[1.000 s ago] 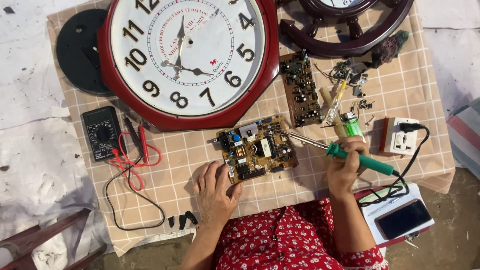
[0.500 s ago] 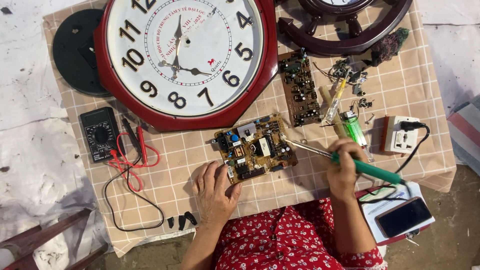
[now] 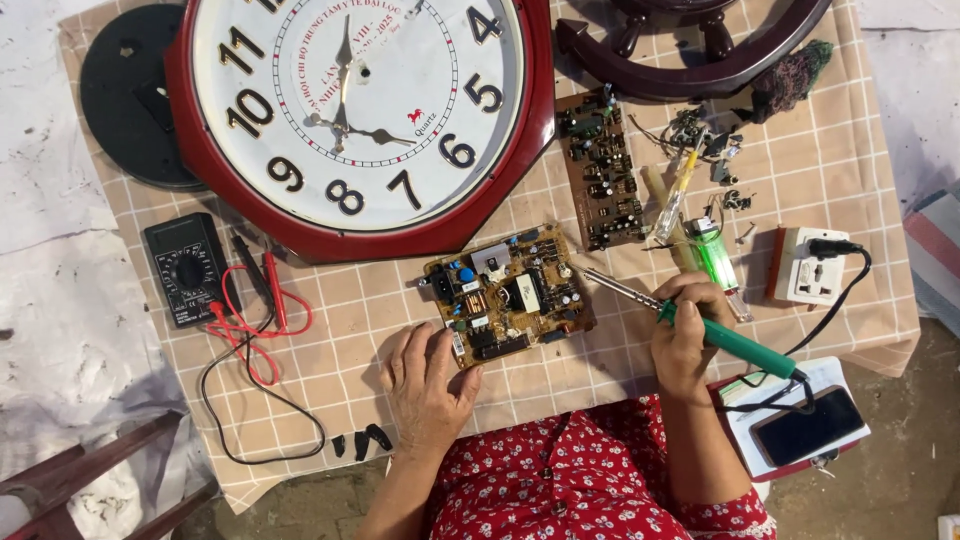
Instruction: Soldering electronic components onto a circuit board and testing the connections with a multimeter.
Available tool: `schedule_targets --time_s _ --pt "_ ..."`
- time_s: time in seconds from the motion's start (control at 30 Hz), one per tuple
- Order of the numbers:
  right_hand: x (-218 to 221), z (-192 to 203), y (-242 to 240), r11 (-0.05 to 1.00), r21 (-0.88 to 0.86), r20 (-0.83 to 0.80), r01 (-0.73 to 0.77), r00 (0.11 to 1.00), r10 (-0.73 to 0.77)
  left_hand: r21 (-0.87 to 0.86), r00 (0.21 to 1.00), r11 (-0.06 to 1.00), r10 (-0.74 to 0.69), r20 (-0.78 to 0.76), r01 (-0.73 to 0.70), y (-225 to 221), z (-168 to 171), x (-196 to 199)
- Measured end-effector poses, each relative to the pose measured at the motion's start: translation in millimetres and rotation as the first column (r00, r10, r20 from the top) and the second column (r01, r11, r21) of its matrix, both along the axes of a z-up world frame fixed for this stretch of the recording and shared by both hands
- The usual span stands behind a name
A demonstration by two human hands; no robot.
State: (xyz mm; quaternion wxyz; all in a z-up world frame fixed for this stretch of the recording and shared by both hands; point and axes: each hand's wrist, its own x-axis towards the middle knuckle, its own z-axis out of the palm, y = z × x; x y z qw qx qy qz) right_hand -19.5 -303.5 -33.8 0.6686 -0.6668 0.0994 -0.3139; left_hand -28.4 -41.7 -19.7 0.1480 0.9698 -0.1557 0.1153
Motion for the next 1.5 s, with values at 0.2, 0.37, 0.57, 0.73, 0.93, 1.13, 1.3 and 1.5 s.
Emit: schedule_targets --time_s 0.2,0.37,0.57,0.73,0.93,1.13,1.3,1.5 --pt "-1.6 -1.7 -0.7 0.999 0.034 -0.002 0.011 1.000 -0.011 -0.011 1.000 1.000 -0.003 0.011 0.004 -1.9 3.2 2.2" --pt "-3.7 -8.5 -4.2 0.997 0.020 0.026 0.071 0.997 -0.072 -0.012 1.000 1.000 -0.010 0.007 0.010 -1.6 4.7 2.9" --pt "-4.1 -5.8 -5.1 0.990 0.138 0.011 0.026 1.000 -0.027 -0.023 1.000 1.000 -0.007 0.021 0.007 -2.2 4.5 3.1" --pt "-4.8 -5.8 -5.7 0.992 0.122 -0.013 0.024 1.000 -0.023 -0.013 1.000 1.000 -0.006 -0.002 0.006 -1.7 2.4 1.6" --pt "-5.8 -6.4 -6.5 0.987 0.150 0.032 0.058 0.997 -0.063 -0.013 1.000 1.000 -0.011 0.013 0.011 -1.9 2.1 2.1" --pt "-4.3 -6.1 -7.0 0.991 0.131 0.009 0.011 1.000 -0.012 -0.007 1.000 1.000 -0.010 0.021 0.010 -1.6 -0.3 1.0" --pt "-5.5 -20.0 -10.3 0.970 0.216 0.138 -0.115 0.987 0.086 -0.068 0.989 0.997 -0.013 0.151 0.023 -2.0 -8.4 4.0" --pt "-8.5 -32.3 -19.7 0.978 0.117 0.128 -0.174 0.979 0.159 -0.063 0.990 0.998 -0.014 0.142 0.023 0.7 -11.2 1.1"
